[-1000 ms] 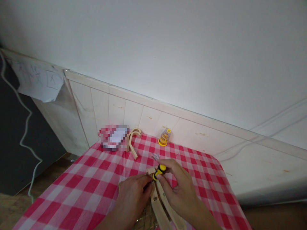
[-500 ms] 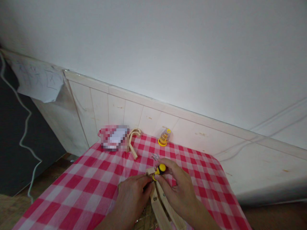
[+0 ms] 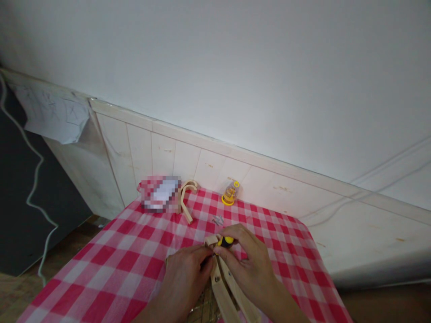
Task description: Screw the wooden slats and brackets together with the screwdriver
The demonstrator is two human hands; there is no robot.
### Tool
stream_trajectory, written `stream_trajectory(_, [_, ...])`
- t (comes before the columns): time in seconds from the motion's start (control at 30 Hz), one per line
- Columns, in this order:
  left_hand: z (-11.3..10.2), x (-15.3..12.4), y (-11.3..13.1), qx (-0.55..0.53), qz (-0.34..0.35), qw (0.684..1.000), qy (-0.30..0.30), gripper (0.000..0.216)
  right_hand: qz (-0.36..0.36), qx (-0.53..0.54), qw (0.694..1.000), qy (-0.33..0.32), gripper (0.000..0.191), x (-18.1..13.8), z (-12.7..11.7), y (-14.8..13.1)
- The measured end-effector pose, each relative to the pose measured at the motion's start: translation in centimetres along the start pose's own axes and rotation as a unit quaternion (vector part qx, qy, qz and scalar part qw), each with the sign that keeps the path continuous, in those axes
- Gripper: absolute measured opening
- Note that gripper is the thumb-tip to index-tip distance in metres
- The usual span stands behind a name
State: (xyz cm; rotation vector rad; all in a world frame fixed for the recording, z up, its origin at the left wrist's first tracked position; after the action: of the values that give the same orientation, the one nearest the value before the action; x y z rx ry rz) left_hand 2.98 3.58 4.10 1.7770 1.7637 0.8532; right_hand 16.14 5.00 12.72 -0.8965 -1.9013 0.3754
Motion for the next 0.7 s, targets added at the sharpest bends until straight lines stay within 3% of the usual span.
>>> stream_trajectory(0.2, [0.02,-0.03,0.07,0.014,0.004,1.0,-0.001,0.025,-0.042,-0.001,0.999,-0.008,0.024,0.17,0.19,-0.27])
stream_trajectory(0.47, [-0.04,-0.36,0.19,0.006,0.016,1.0,-0.002,0.027,-0.025,-0.028,0.998,-0.04,0.044,-0.2,-0.03,-0.53])
stream_trajectory(0.7, [0.02,-0.3,0.11,-0.005,0.019,1.0,-0.005,0.029,-0.02,-0.021,0.999,-0.037,0.045,-0.01,-0.17,-0.78])
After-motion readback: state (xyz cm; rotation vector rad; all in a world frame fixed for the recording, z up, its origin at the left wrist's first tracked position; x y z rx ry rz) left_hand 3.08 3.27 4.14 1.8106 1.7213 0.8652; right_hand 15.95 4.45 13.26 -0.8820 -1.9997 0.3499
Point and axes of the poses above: each hand's wrist, its own x-axis towards the middle knuckle, its own z-axis out of the palm, y = z × x, the point moved 6 cm from there along x, towards the middle knuckle, and after that the axes turned 10 degrees about y, right-handed, at the moved point
